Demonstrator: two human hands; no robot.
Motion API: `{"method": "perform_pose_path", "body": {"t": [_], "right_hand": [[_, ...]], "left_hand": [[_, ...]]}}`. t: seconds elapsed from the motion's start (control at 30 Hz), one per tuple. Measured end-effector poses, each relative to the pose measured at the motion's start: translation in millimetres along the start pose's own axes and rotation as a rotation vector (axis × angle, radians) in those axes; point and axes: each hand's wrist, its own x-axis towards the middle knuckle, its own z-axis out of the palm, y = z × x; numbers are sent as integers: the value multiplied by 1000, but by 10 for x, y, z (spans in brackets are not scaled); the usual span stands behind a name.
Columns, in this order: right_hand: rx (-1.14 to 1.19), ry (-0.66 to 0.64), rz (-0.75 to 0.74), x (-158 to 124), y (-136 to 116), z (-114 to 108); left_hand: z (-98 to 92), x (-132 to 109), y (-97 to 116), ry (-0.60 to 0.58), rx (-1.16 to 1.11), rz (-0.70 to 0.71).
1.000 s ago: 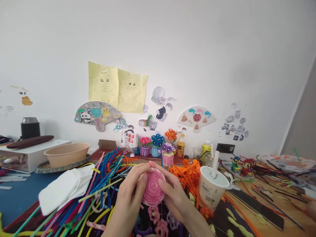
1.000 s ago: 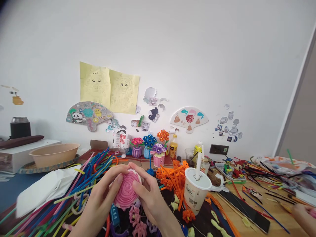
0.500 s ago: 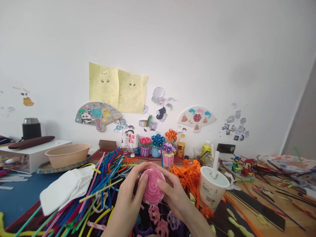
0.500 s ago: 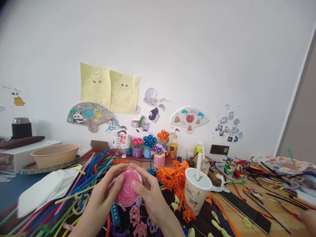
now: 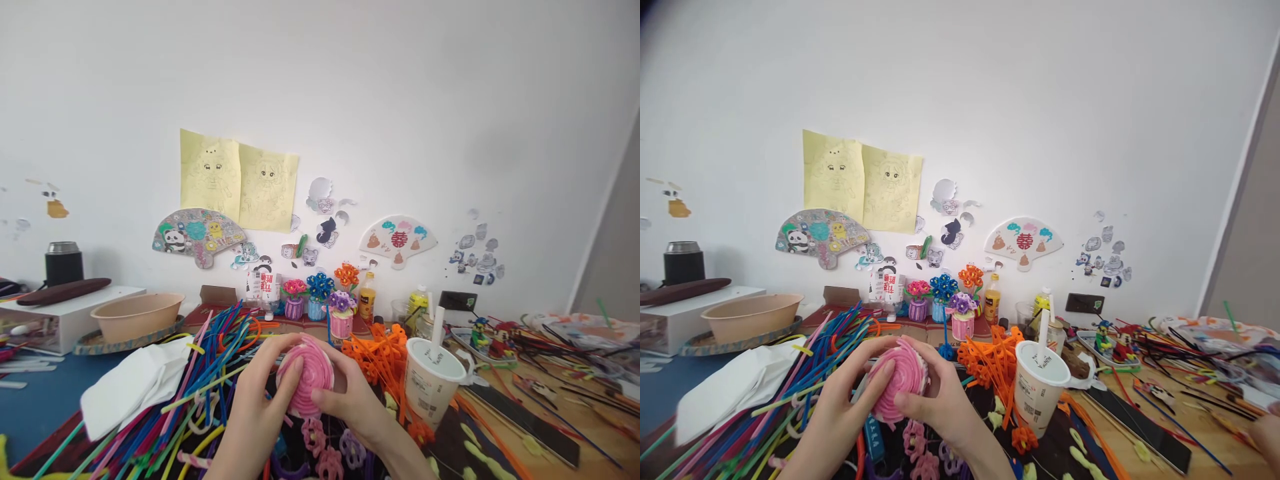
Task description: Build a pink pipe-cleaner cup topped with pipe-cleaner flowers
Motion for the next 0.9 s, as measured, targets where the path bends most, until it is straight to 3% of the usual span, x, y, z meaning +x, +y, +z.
{"method": "perform_pose_path", "body": {"t": [0.2, 0.4, 0.57, 0.63, 0.77, 0.83, 0.9], "right_hand": [[-254, -33, -44, -1, 14, -16], [-261, -23, -13, -1, 58, 38], [-123, 3, 33, 6, 88, 27], [-81, 77, 37, 19, 98, 2], [-153, 395, -37, 107, 169, -119], [-258, 518, -57, 178, 234, -201], [-356, 531, -38, 252, 305, -267]], "left_hand": [[-52, 20, 98, 65, 2, 98], [-55, 0, 72, 28, -39, -7], [-98, -17, 47, 118, -134, -120], [-121, -15, 34, 196, -248, -188], [-173, 15, -28, 444, -415, -259], [-190, 33, -61, 492, -441, -291], [-193, 45, -82, 491, -442, -316]]}}
